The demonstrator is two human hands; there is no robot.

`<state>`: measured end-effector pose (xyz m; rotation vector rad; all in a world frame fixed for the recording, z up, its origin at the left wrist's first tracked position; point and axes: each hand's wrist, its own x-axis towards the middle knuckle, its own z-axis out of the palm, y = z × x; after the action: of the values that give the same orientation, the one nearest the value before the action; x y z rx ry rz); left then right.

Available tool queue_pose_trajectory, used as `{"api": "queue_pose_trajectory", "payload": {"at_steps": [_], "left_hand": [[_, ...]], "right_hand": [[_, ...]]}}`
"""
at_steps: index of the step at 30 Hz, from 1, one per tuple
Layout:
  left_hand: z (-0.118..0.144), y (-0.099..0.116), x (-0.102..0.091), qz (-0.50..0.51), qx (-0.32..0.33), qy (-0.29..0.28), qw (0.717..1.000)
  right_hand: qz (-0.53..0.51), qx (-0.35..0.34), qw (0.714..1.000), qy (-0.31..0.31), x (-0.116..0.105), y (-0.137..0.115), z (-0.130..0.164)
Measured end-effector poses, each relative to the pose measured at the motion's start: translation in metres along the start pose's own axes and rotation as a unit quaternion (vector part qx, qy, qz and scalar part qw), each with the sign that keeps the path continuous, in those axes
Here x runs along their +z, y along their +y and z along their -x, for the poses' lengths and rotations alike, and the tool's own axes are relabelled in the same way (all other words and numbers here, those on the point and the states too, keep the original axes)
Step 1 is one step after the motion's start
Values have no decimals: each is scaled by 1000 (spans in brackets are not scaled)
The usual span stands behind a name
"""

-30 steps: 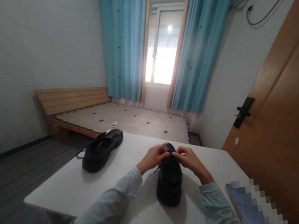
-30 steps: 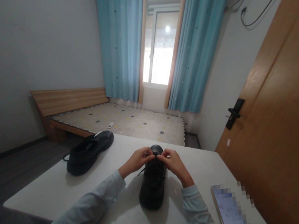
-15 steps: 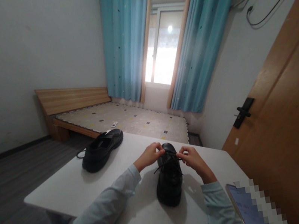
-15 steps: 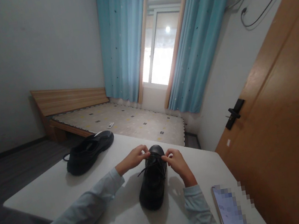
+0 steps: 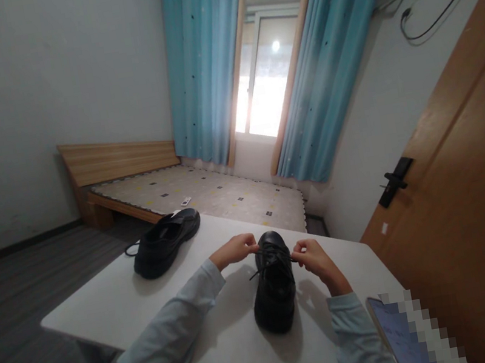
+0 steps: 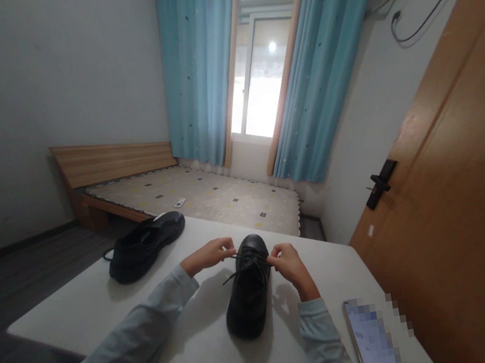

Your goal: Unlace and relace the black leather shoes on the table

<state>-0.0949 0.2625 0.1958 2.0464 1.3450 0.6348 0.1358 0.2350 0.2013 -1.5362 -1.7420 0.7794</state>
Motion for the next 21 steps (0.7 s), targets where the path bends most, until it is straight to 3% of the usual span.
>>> {"api": "queue_pose_trajectory", "payload": {"at_steps": [10,21], "left_hand": [[3,-8,-2,134,-41,-110,984],[5,-8,-2,143,-56,-134,979]], "right_hand": [[22,15,1000,-7,2,1,2],[13,28,999,-30,3,5,2]]}}
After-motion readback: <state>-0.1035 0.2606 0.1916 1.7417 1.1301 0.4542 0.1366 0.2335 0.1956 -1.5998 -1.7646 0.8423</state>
